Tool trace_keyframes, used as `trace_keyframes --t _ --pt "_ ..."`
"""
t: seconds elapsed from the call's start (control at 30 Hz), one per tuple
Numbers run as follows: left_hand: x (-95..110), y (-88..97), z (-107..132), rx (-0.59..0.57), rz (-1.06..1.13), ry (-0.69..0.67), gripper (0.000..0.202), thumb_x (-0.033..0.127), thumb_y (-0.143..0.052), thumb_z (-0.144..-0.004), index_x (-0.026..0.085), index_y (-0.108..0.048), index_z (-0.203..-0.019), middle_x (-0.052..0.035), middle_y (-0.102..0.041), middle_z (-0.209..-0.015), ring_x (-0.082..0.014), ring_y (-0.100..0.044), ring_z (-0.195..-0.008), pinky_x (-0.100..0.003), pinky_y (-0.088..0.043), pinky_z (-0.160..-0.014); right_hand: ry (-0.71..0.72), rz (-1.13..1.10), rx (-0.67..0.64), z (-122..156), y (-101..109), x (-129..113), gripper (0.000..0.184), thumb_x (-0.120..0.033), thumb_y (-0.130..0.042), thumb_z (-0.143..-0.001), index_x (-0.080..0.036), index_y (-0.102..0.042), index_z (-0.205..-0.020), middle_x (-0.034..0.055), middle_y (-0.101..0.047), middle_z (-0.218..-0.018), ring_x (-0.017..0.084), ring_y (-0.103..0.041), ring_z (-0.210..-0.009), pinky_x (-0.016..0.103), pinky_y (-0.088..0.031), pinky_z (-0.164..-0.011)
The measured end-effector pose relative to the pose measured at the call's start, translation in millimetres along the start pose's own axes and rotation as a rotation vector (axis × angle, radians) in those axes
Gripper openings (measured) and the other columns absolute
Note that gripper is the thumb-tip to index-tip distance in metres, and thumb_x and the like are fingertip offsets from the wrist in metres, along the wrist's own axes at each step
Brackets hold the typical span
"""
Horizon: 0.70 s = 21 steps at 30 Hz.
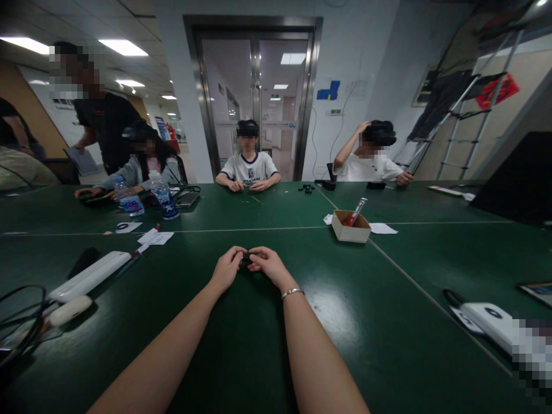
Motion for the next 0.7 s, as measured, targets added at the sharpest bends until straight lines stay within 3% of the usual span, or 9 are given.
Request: trace_keyframes --t 0.23,0.47,0.7 --pt "1.5 1.3 -1.9 0.034 0.018 -0.051 0.024 0.027 -0.040 -0.087 0.021 -0.061 -0.099 -0.0049 -0.060 -0.104 -0.0149 -0.057 -0.088 -0.027 -0.047 -0.075 0.006 -0.004 0.000 -1.1 0.3 1.1 0.023 -0.018 -0.073 -0.075 -0.012 -0.063 -0.096 0.0054 -0.066 -0.079 0.012 -0.065 -0.063 0.021 -0.055 -0.059" --pt "-1.7 -1.4 -0.6 -0.004 0.025 0.011 0.030 0.038 -0.038 -0.088 0.022 -0.061 -0.098 -0.0027 -0.063 -0.087 -0.0149 -0.057 -0.076 -0.025 -0.044 -0.066 0.017 -0.001 -0.018 -0.3 -1.0 0.2 0.026 -0.020 -0.074 -0.075 -0.012 -0.063 -0.097 0.0050 -0.066 -0.079 0.013 -0.066 -0.064 0.021 -0.055 -0.061" --pt "2.5 -1.0 -0.1 -0.008 0.023 0.007 0.029 0.030 -0.036 -0.087 0.021 -0.061 -0.099 -0.0027 -0.062 -0.089 -0.0138 -0.055 -0.073 -0.025 -0.043 -0.066 0.019 -0.010 -0.017 -2.2 0.3 1.6 0.025 -0.020 -0.074 -0.075 -0.012 -0.063 -0.097 0.0053 -0.066 -0.078 0.013 -0.066 -0.064 0.021 -0.054 -0.060"
Point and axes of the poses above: each hand's wrist, its own z-axis away from the middle knuckle, its own y-axis out of the back of the hand, x = y × z, the point moved 9 cm from there along -z, towards the middle knuckle
